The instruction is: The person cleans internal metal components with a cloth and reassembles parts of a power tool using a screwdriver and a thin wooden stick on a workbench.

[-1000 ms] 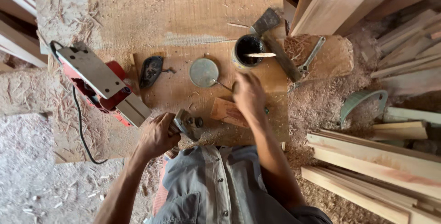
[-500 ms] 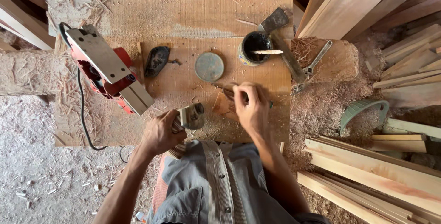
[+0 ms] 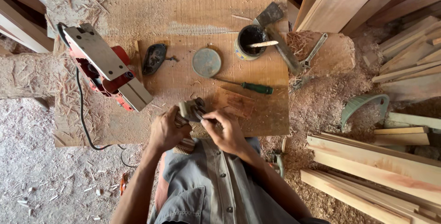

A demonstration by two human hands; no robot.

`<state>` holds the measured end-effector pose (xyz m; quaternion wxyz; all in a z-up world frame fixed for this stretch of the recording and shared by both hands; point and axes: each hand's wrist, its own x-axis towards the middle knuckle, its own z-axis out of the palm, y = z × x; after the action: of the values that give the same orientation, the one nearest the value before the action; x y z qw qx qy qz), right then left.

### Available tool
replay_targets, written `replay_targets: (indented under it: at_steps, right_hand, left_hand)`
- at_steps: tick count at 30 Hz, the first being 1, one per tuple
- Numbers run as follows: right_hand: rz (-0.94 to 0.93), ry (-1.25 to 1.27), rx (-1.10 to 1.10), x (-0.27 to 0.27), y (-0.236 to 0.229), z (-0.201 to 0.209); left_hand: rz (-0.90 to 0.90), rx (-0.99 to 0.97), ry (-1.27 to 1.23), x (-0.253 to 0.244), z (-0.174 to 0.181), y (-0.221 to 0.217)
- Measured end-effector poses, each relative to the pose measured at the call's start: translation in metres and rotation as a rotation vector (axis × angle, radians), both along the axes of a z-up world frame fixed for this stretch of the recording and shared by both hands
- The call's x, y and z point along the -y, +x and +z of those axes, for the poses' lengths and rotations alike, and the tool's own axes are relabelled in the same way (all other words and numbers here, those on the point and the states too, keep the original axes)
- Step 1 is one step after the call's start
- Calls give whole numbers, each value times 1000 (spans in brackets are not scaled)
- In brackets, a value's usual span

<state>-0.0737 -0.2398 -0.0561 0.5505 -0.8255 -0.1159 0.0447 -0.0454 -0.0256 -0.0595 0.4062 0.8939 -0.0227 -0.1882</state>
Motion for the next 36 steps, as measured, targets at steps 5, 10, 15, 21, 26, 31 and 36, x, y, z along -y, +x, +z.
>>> replay_targets:
  at_steps: [5, 10, 15, 21, 26, 31, 36]
  right_hand:
    - [-184, -154, -55, -3, 3, -4]
    - [-104, -367, -61, -14, 1, -2]
    - [76, -473, -601, -14, 9, -14]
    - [-2, -414, -875, -6, -2, -29]
    - [-54, -630, -647, -16, -12, -32]
    - [-46, -395, -901, -2, -6, -32]
    - [-30, -451, -701, -5, -22, -44]
  left_hand:
    - [32, 46, -61, 9, 1, -10]
    - [10, 134, 36, 13, -5, -20]
    - [-52, 273, 291, 25, -21, -39]
    - [-52, 245, 421, 36, -29, -58]
    - [-66, 190, 383, 40, -33, -66]
    - [-100, 268, 403, 46, -41, -72]
    - [-78, 251, 381, 45, -42, -76]
